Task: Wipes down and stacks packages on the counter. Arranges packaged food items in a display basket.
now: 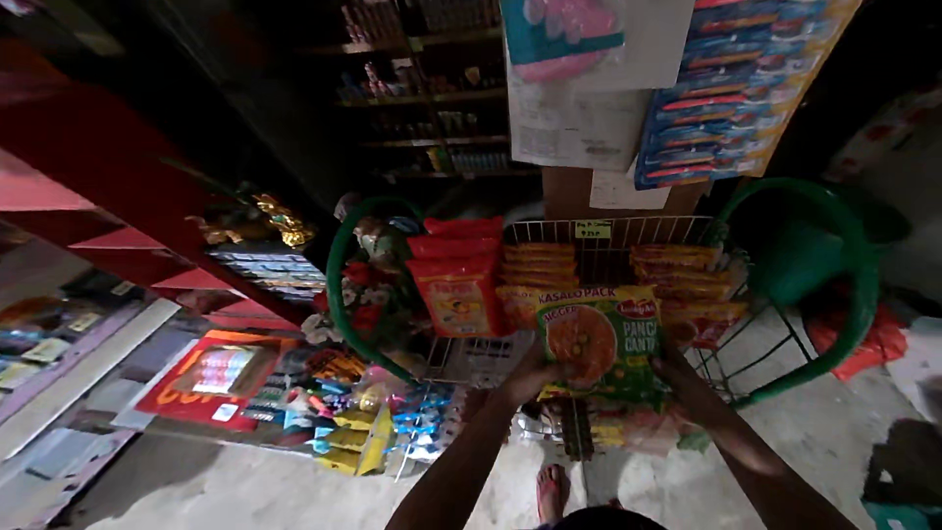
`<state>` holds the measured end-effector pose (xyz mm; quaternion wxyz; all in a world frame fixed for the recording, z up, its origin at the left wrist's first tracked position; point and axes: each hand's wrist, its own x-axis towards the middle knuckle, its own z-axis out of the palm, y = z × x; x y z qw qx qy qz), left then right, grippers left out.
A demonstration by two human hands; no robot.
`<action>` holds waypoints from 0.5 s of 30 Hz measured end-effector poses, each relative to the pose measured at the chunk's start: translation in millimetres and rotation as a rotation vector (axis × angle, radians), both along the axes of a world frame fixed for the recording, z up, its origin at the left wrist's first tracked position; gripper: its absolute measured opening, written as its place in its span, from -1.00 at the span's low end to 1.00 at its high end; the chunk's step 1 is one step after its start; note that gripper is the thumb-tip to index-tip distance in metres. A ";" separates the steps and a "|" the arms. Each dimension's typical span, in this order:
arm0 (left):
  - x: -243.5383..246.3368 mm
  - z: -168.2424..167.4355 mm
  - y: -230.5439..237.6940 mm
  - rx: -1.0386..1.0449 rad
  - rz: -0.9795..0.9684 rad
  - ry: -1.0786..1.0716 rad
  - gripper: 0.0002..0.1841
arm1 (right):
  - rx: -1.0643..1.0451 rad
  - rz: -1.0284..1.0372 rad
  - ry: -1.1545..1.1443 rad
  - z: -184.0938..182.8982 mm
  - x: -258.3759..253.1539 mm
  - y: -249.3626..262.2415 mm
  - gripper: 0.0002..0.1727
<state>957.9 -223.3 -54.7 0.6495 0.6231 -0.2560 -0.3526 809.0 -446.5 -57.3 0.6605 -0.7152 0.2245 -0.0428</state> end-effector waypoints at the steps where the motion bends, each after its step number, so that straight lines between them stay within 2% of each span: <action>1: 6.0 -5.2 -2.6 0.012 -0.008 0.001 -0.22 | 0.007 -0.003 -0.001 -4.0 2.5 -1.8 -0.01; 4: 18.3 -14.1 -7.3 0.064 0.000 0.025 -0.26 | -0.003 -0.006 -0.063 -26.7 14.1 -7.2 0.08; 8: 29.2 -26.9 -11.1 0.113 -0.024 -0.023 -0.20 | -0.033 -0.027 -0.089 -53.1 27.2 -17.2 0.27; 11: 33.1 -36.5 -11.8 0.128 -0.054 -0.092 -0.14 | -0.083 0.011 -0.056 -58.8 29.2 -22.7 0.40; 13: 34.1 -41.6 -12.2 0.165 -0.052 -0.064 -0.11 | -0.112 0.043 -0.032 -58.7 30.6 -25.6 0.50; 15: 34.6 -45.0 -12.9 0.180 -0.060 -0.016 -0.10 | -0.121 0.037 -0.022 -61.9 33.9 -27.9 0.46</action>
